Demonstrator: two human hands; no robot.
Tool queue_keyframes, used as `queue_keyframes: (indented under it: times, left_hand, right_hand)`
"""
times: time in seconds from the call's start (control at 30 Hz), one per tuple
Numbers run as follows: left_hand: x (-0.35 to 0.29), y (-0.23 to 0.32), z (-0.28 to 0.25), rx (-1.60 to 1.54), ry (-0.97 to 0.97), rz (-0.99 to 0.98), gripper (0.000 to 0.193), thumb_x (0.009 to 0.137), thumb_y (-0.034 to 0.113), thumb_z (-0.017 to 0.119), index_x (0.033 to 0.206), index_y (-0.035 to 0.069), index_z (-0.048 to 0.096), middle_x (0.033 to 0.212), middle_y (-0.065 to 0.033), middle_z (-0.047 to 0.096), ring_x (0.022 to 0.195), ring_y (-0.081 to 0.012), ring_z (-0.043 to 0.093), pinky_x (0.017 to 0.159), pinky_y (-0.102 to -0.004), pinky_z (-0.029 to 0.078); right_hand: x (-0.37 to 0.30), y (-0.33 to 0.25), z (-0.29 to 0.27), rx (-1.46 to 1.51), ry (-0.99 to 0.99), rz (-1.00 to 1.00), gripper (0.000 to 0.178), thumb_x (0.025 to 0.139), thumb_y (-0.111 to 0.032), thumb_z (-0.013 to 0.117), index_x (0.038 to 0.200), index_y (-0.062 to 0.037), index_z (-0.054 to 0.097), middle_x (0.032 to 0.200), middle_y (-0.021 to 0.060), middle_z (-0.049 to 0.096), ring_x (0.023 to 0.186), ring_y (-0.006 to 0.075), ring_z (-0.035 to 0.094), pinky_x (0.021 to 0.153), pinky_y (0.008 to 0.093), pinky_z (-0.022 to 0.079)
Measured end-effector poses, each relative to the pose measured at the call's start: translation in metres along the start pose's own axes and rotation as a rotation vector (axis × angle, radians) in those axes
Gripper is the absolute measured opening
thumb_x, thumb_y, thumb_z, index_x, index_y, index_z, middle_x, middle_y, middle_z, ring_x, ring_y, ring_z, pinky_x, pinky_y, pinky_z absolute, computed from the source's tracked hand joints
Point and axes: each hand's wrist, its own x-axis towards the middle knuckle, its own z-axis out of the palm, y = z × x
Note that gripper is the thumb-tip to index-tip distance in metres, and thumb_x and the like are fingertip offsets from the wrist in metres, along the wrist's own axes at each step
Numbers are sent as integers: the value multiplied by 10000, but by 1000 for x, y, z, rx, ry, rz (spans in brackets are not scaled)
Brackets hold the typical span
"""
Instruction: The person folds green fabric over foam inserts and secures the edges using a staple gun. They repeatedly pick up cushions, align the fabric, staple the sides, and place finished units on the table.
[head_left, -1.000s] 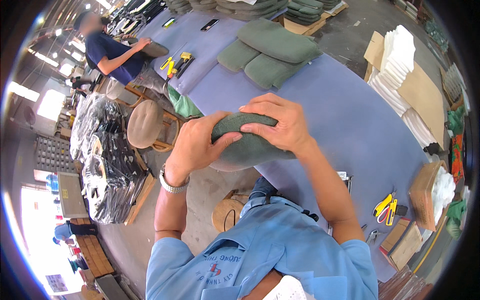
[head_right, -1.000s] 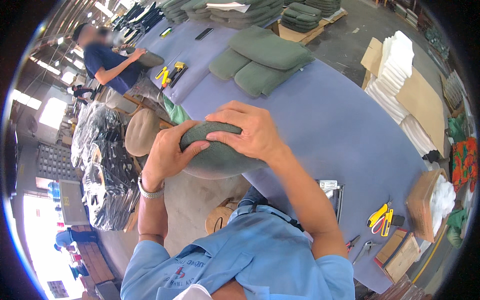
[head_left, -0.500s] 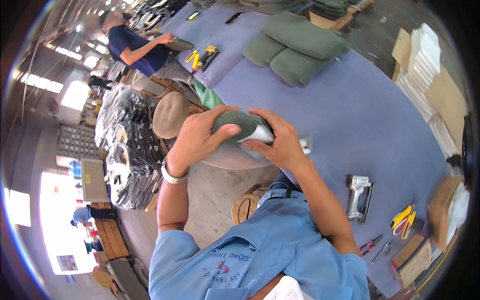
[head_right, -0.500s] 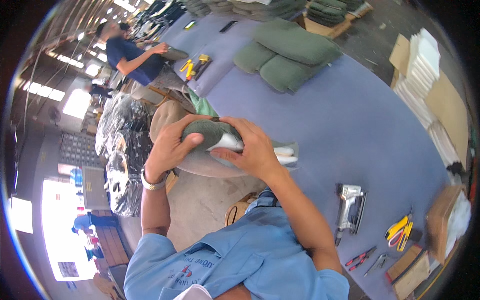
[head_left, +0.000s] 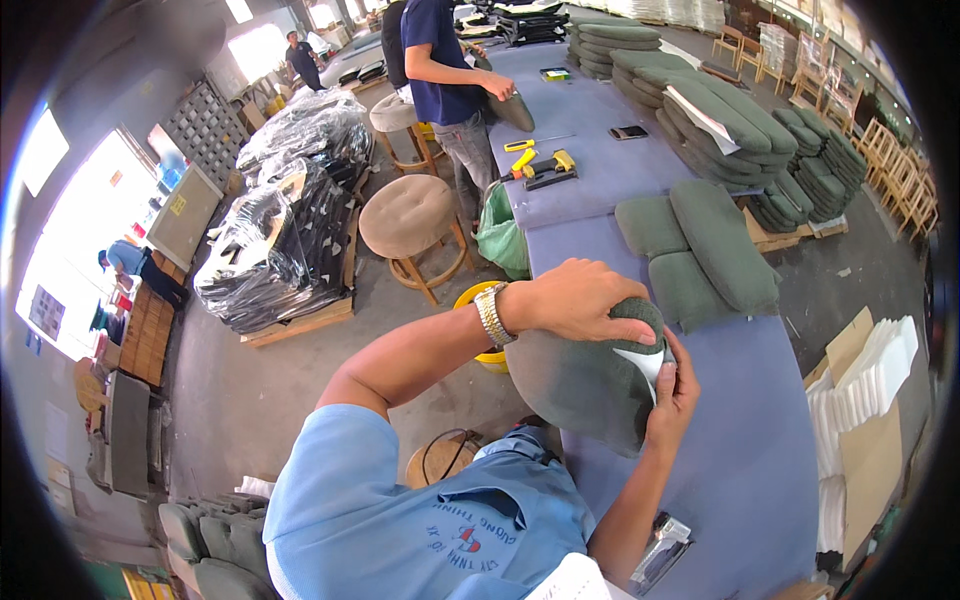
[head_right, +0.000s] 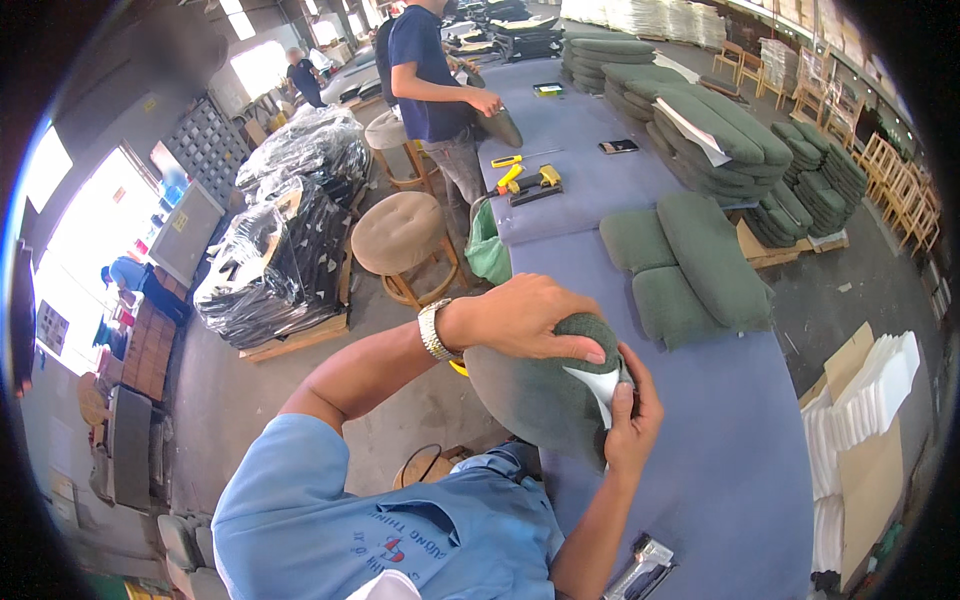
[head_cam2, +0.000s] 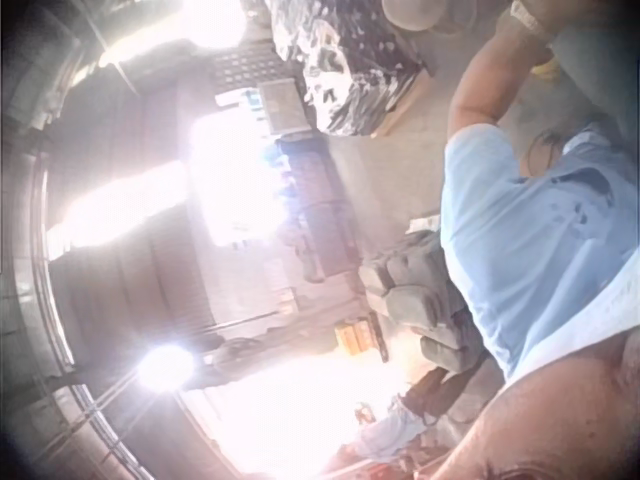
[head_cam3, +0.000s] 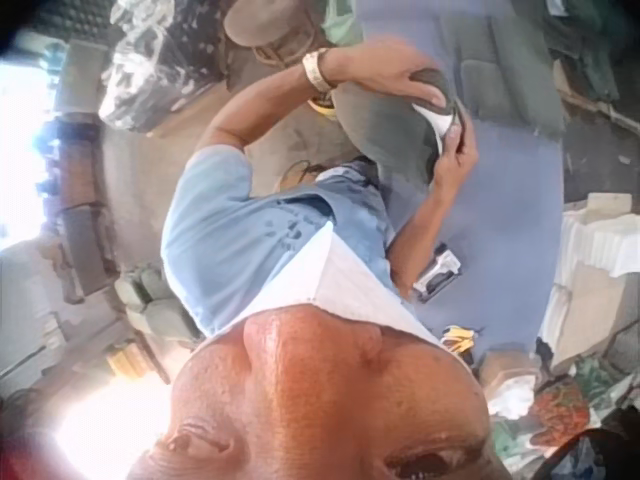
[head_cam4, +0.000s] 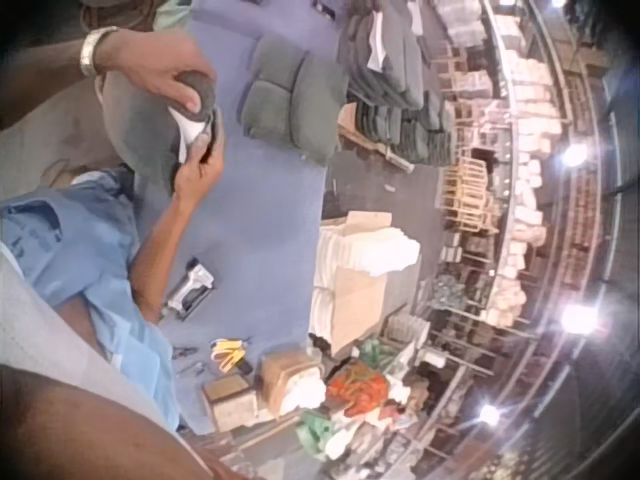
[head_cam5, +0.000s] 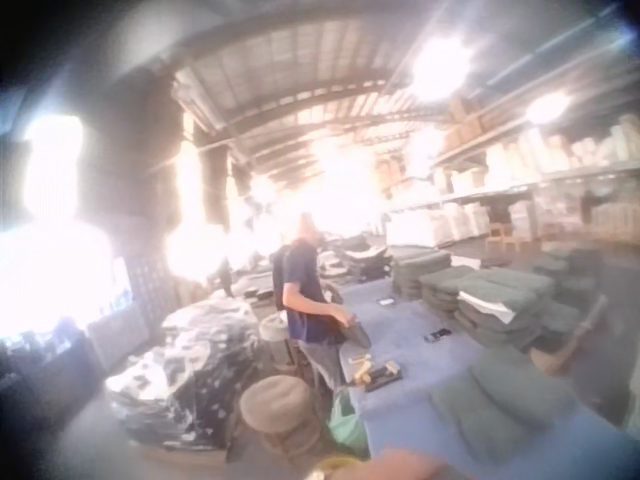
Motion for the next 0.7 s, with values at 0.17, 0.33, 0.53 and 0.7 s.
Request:
queue_keyframes:
  times: [0.17, 0.33, 0.53, 0.7]
  left_hand:
    - [11, -39, -24, -146, -168, -96, 636, 956, 639, 605, 1274, 94, 684, 990, -187, 753, 920, -408, 711, 826, -479, 547]
    - [20, -73, -40, -289, -352, 71, 566, 986, 517, 639, 1324, 62, 646, 1153, -182, 734, 1061, -359, 703, 912, -429, 536]
    - [21, -99, -55, -488, -528, 48, 547, 1018, 420, 651, 1346, -15, 606, 1141, -163, 729, 1042, -226, 697, 915, -367, 529]
    - [19, -109, -53, -603, -505, -103, 513, 1031, 367, 657, 1306, -63, 606, 1022, -156, 732, 934, -170, 672, 845, -335, 534]
  right_hand:
    - [33, -10, 35, -166, 83, 22, 322, 1084, -172, 502, 1222, 24, 716, 1111, 118, 747, 1037, 179, 660, 943, 316, 492]
    - [59, -26, 67, -309, 180, 10, 290, 1083, -158, 506, 1062, 24, 731, 971, 81, 747, 882, 147, 645, 811, 299, 504]
    - [58, -5, 114, -184, 345, 4, 194, 1041, -131, 565, 982, -19, 711, 881, 115, 716, 789, 195, 672, 759, 317, 502]
    - [65, 0, 127, -338, 400, -81, 134, 1029, -134, 576, 961, -54, 660, 832, 88, 684, 742, 298, 642, 747, 390, 459]
